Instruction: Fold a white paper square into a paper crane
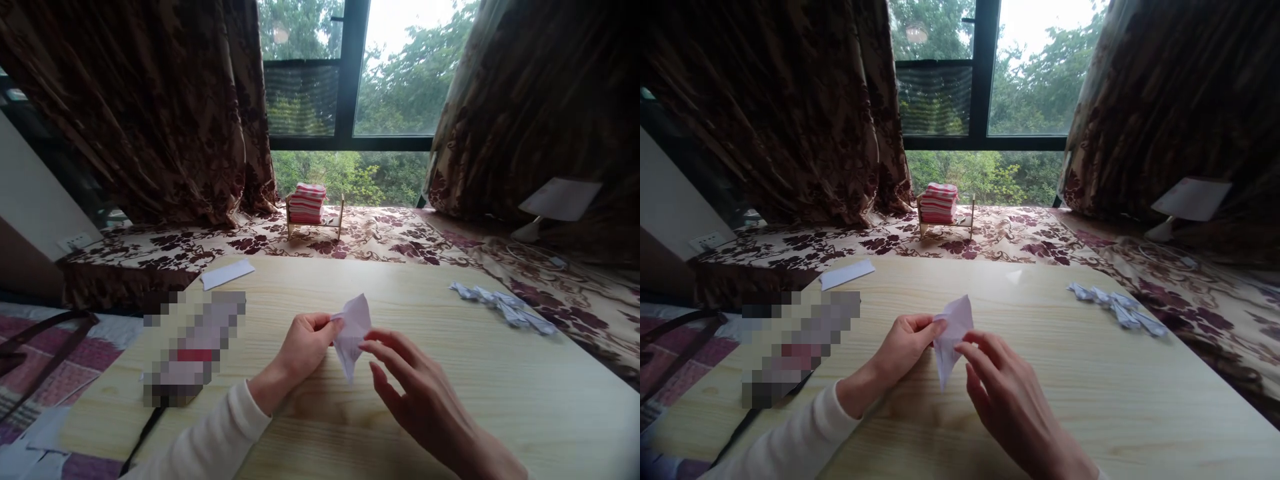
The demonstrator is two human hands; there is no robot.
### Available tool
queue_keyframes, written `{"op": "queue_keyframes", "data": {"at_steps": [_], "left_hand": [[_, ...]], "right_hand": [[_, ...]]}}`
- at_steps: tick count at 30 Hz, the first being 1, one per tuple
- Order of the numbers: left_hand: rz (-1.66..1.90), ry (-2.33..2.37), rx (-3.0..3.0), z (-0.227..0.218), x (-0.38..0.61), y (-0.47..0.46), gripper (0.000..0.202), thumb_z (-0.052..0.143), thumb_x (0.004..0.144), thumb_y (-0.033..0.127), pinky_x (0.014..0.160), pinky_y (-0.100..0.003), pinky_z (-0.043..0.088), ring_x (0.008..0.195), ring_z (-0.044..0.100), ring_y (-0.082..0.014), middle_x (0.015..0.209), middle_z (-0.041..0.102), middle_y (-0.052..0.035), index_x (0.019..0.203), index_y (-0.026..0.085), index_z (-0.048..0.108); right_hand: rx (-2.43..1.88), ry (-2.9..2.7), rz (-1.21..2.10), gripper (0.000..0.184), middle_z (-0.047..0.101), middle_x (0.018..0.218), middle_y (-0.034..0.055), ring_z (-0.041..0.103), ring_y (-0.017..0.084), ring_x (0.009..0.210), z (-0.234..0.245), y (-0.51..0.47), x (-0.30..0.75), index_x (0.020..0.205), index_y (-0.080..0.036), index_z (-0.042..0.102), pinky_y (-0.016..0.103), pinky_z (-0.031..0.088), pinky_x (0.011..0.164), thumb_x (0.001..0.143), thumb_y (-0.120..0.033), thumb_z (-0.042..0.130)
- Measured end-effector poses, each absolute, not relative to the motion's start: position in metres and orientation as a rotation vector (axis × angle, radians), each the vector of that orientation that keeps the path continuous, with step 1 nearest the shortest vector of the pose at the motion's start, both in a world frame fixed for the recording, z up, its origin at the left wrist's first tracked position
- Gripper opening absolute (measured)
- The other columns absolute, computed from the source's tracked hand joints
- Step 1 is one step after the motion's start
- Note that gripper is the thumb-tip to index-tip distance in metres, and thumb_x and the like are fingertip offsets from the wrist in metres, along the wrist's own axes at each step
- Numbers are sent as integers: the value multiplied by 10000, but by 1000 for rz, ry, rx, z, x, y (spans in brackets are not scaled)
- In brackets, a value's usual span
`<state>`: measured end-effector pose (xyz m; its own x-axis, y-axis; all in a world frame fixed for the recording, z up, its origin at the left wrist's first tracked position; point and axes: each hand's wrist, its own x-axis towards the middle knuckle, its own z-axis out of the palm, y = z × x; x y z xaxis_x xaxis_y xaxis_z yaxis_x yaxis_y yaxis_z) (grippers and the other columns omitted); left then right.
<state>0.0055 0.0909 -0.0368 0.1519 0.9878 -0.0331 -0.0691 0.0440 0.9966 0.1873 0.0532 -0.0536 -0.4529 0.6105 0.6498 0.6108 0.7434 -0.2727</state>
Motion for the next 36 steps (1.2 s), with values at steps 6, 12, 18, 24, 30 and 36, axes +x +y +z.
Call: {"op": "queue_keyframes", "data": {"at_steps": [6,12,18,24,30,36], "left_hand": [[1067,1012,1187,-31,12,77,373,668,713,488,593,-249,411,574,516,-131,610,631,-39,674,119,711],[1054,1042,1304,-26,-1,83,391,632,722,489,536,-240,367,516,454,-113,533,552,-12,603,118,667],[971,1135,1572,-32,-19,98,350,591,746,401,480,-244,272,474,384,-111,460,471,25,502,153,615],[959,1230,1903,-40,-21,109,245,624,708,237,680,-294,378,697,506,-193,552,552,-13,469,193,606],[996,1411,2034,-50,-26,110,173,576,763,165,814,-357,377,834,509,-219,731,607,-41,605,193,639],[947,1495,2117,-54,-23,107,133,596,779,145,794,-344,382,864,517,-207,788,614,-33,654,185,616]], "right_hand": [[-977,-2172,-86,382,611,1091,114,613,235,963,-42,53,172,1173,-213,558,374,571,752,820,-75,513],[-863,-2192,-50,192,640,933,68,605,167,774,-31,50,165,909,-210,616,285,515,650,876,-83,476],[-769,-2385,85,226,679,889,50,612,131,701,-40,48,180,895,-208,574,230,481,616,906,-67,397],[-800,-2590,200,253,651,780,36,594,170,691,-37,52,180,866,-222,593,261,456,600,817,-51,412],[-998,-2549,229,189,606,665,-5,530,127,546,-32,82,168,733,-207,560,242,365,523,836,-101,443],[-1389,-2073,182,154,560,675,-13,521,133,528,-58,113,168,804,-201,541,243,392,502,795,-337,614]]}}
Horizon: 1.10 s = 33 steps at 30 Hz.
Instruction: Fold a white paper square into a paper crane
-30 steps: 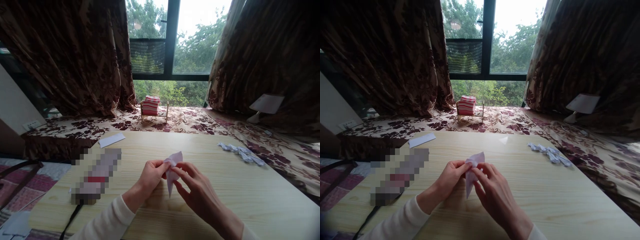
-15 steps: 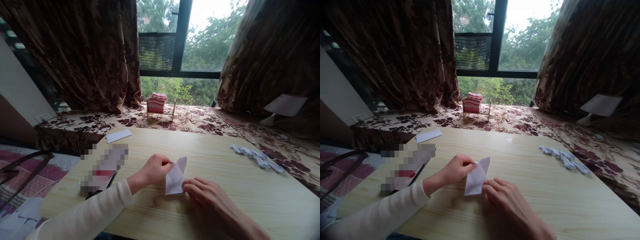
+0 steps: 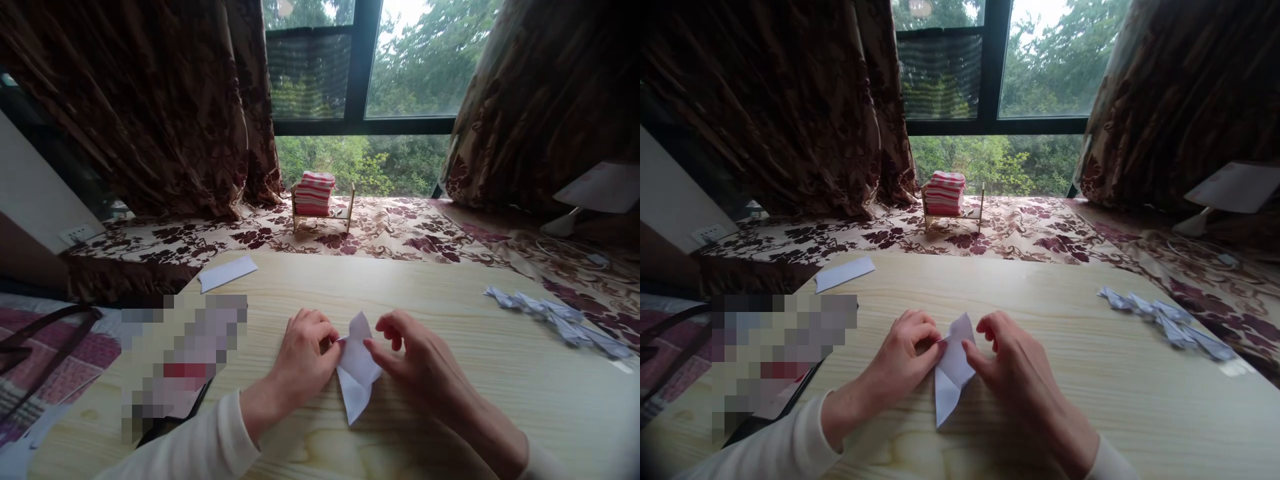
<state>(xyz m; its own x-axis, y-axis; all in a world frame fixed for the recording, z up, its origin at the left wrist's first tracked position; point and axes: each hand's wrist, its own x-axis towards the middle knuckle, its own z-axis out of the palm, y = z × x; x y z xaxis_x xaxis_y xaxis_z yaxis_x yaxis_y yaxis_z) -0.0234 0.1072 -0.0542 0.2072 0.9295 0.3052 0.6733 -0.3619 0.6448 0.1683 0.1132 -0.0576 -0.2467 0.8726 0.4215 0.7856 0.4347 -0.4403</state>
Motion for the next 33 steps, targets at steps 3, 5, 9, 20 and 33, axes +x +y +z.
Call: {"op": "queue_keyframes", "data": {"at_steps": [3,5,9,20,33], "left_hand": [[941,1466,2107,-53,-22,107,169,569,810,155,799,-347,378,865,521,-203,792,608,-33,647,184,597],[936,1441,2102,-53,-21,108,203,541,830,157,801,-348,377,861,521,-200,794,606,-34,632,184,579],[955,1477,2073,-53,-18,108,204,561,828,189,792,-350,378,840,521,-201,769,598,-33,624,185,568],[936,1662,2098,-56,-11,113,203,598,793,163,781,-360,366,843,506,-205,754,572,-14,607,188,519],[922,1675,2122,-59,-8,114,158,677,743,167,784,-372,362,861,503,-210,777,580,0,650,192,552]], "right_hand": [[-1473,-2108,230,163,550,679,-11,523,149,553,-65,113,167,766,-209,541,256,394,510,780,-341,636],[-1450,-2130,238,180,533,655,-11,519,156,582,-68,111,166,685,-212,501,256,385,524,798,-298,611],[-1345,-2132,209,236,498,616,-19,490,149,584,-71,108,163,624,-209,428,249,353,536,808,-216,575],[-1256,-2126,264,180,489,629,-25,473,142,595,-73,107,164,679,-204,466,246,328,570,824,-179,569],[-1339,-2130,188,301,470,560,-40,442,125,539,-73,112,159,592,-200,393,243,286,550,801,-217,609]]}}
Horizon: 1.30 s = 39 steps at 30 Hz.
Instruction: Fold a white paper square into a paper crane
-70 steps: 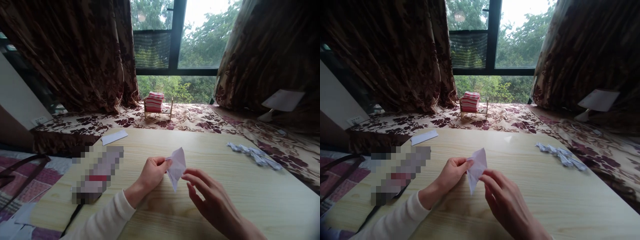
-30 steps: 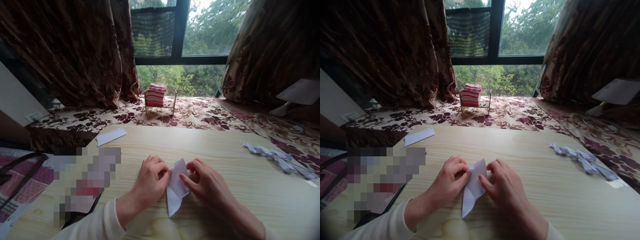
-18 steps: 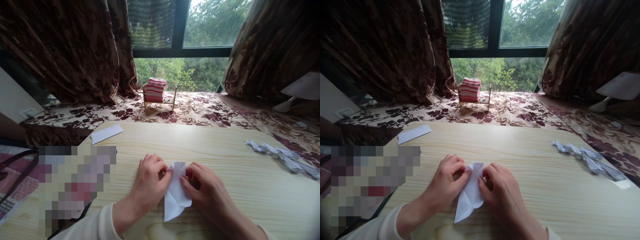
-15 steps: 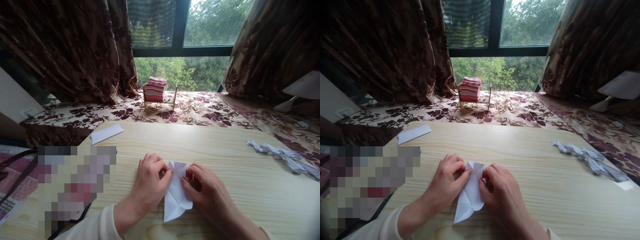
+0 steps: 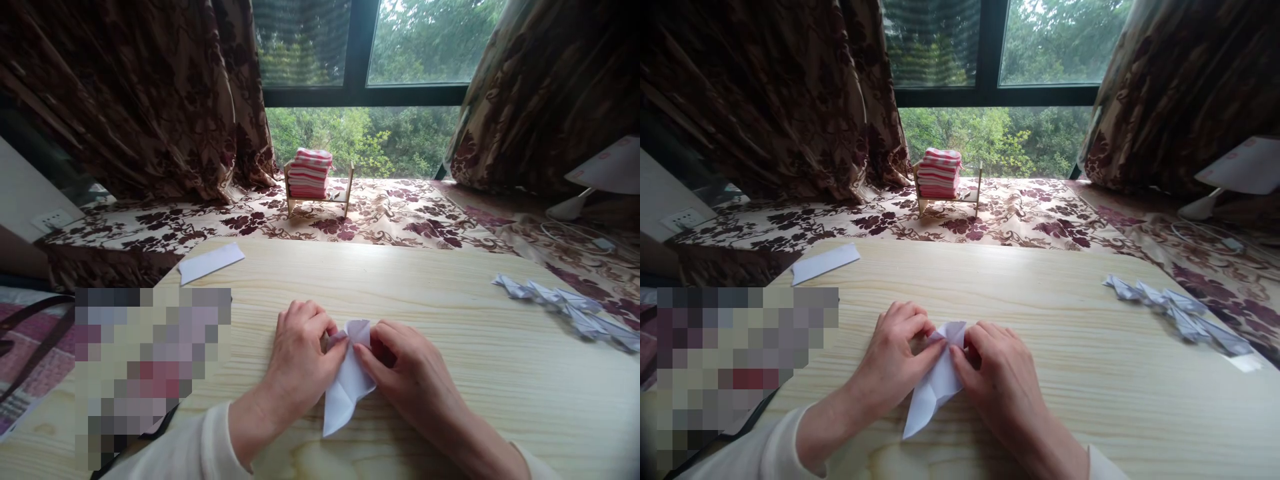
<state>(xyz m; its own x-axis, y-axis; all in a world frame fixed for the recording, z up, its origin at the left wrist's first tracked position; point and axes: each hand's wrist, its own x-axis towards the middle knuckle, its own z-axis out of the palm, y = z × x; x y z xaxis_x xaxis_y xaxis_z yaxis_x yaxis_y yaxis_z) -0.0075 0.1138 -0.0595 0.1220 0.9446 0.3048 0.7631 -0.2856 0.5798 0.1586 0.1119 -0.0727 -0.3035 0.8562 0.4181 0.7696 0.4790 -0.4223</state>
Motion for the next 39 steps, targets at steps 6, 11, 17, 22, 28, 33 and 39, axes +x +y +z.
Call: {"op": "queue_keyframes", "data": {"at_steps": [6,11,17,22,28,33,39], "left_hand": [[902,1732,2131,-57,-11,115,183,654,762,189,795,-387,376,865,502,-224,771,576,-14,632,192,526],[923,1639,2103,-56,-22,106,74,624,770,149,830,-389,390,923,508,-226,875,596,-32,727,200,590],[939,1643,2119,-58,-21,103,129,622,755,104,832,-384,382,916,521,-214,857,598,-17,681,201,581],[955,1659,2124,-58,-19,104,146,604,747,86,818,-376,381,903,523,-209,844,601,-15,664,202,569],[957,1659,2127,-58,-19,103,147,604,761,123,820,-384,377,892,519,-210,828,597,-15,645,201,559],[958,1649,2132,-58,-17,103,141,610,740,100,823,-383,373,883,516,-203,825,596,-7,654,202,564],[949,1652,2124,-57,-17,102,148,611,730,83,825,-381,366,884,517,-202,823,598,-8,647,197,565]], "right_hand": [[-1370,-2111,244,290,476,562,-38,439,126,550,-73,111,159,597,-199,390,243,285,558,808,-226,587],[-1362,-2097,269,291,468,563,-37,438,124,552,-73,109,161,597,-198,387,243,287,560,813,-222,579],[-1284,-2109,329,258,467,588,-35,444,124,571,-71,107,161,617,-199,415,247,306,580,823,-214,570],[-1228,-2146,396,198,486,625,-29,454,129,600,-69,107,162,650,-201,451,253,315,598,811,-175,564],[-1216,-2201,391,123,519,677,-17,467,144,642,-70,107,162,698,-205,516,272,317,623,792,-164,583],[-1222,-2204,382,97,523,689,-16,464,141,636,-70,106,163,714,-205,548,277,319,622,783,-162,601],[-1208,-2209,408,73,526,703,-13,468,143,642,-68,106,163,736,-209,582,282,319,625,787,-180,625]]}}
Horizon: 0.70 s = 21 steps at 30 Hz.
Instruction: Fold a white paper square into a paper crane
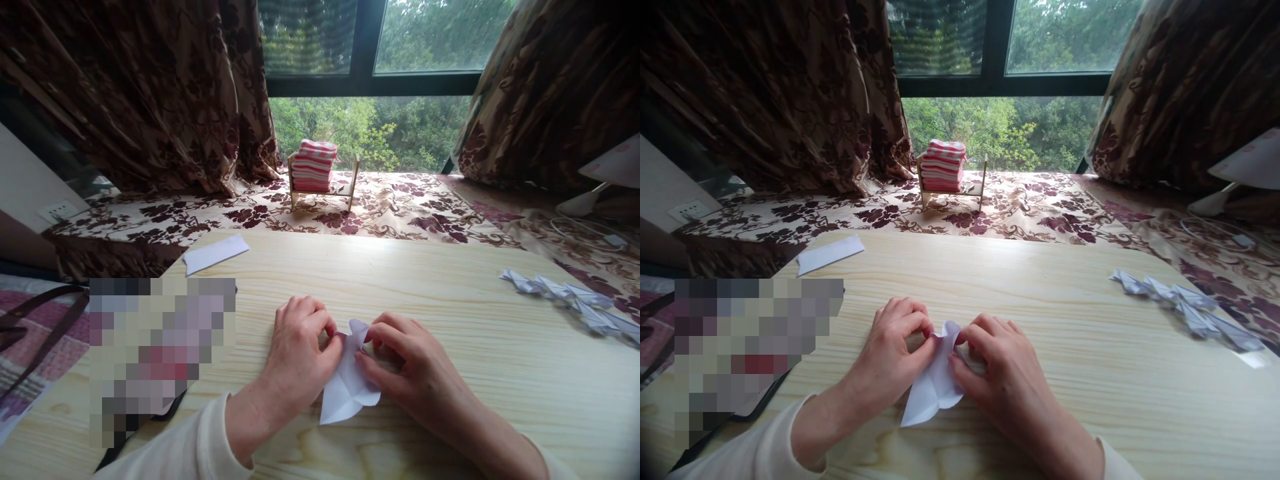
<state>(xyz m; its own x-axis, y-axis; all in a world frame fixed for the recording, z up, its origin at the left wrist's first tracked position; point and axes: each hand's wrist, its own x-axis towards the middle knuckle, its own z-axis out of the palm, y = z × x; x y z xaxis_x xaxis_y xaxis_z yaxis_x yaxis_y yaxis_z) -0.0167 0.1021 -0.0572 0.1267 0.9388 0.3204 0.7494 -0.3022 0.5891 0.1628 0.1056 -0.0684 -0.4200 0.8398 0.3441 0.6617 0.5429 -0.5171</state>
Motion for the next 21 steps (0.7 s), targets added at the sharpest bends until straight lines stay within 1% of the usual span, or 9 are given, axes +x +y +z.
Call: {"op": "queue_keyframes", "data": {"at_steps": [5,12,16,21], "left_hand": [[935,1647,2124,-56,-17,102,148,615,726,80,832,-379,364,894,517,-202,827,602,-7,650,197,566],[931,1631,2131,-56,-17,102,156,628,712,73,839,-378,372,907,522,-205,835,608,-4,655,208,574],[925,1594,2134,-55,-17,102,141,636,728,86,853,-383,372,916,529,-206,851,613,-5,702,224,629],[938,1521,2184,-57,-18,101,174,622,730,72,861,-379,379,912,534,-202,856,619,-4,762,239,658]], "right_hand": [[-1189,-2228,405,34,544,729,-8,480,149,663,-69,106,163,788,-224,619,288,328,640,797,-197,638],[-1160,-2327,342,56,578,793,14,500,158,695,-64,105,167,862,-243,666,297,362,662,807,-235,655],[-1152,-2343,311,99,583,813,25,522,168,722,-61,105,169,904,-255,683,299,386,676,812,-237,654],[-1135,-2353,273,71,579,816,24,527,163,726,-60,103,170,882,-264,685,291,394,677,843,-259,626]]}}
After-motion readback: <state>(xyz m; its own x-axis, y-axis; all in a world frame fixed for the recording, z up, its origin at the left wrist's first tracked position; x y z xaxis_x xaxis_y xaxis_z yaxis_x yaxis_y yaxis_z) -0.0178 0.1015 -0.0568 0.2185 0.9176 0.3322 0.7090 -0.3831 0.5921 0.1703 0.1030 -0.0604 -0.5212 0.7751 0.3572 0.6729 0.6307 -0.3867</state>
